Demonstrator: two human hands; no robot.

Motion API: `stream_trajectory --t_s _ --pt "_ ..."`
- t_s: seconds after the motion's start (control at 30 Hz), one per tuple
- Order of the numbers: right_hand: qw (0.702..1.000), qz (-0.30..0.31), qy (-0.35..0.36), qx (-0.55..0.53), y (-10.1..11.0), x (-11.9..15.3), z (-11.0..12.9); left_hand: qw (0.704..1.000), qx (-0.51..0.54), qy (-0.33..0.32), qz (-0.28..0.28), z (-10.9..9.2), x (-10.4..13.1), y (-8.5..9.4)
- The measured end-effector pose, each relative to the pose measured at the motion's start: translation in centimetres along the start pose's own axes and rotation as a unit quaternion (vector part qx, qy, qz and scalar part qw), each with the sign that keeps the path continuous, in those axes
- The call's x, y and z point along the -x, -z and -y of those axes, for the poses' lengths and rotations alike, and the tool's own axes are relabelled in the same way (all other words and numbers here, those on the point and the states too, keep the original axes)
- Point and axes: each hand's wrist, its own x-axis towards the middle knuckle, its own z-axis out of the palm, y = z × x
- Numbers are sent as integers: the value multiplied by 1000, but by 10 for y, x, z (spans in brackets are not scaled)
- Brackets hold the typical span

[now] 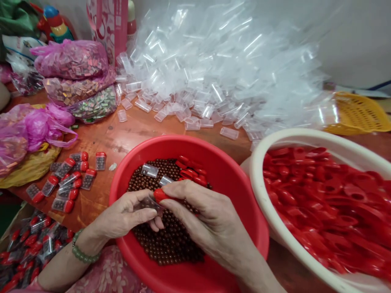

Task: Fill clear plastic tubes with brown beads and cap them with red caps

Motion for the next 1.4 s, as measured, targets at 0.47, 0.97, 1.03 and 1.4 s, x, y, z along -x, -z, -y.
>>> stream_trajectory --t_s 0.47,0.97,1.03,1.4 --pt "993 -98 -64 24 6 9 10 998 60 -10 -5 5 0 2" --pt "983 -177 -44 -32 -48 16 16 998 -13 -61 -7 11 6 -6" --pt "984 -176 1 6 -50 20 10 998 -21 -66 -4 12 7 -4" --pt "932 -69 178 308 -46 15 -1 988 136 -60 29 17 3 1"
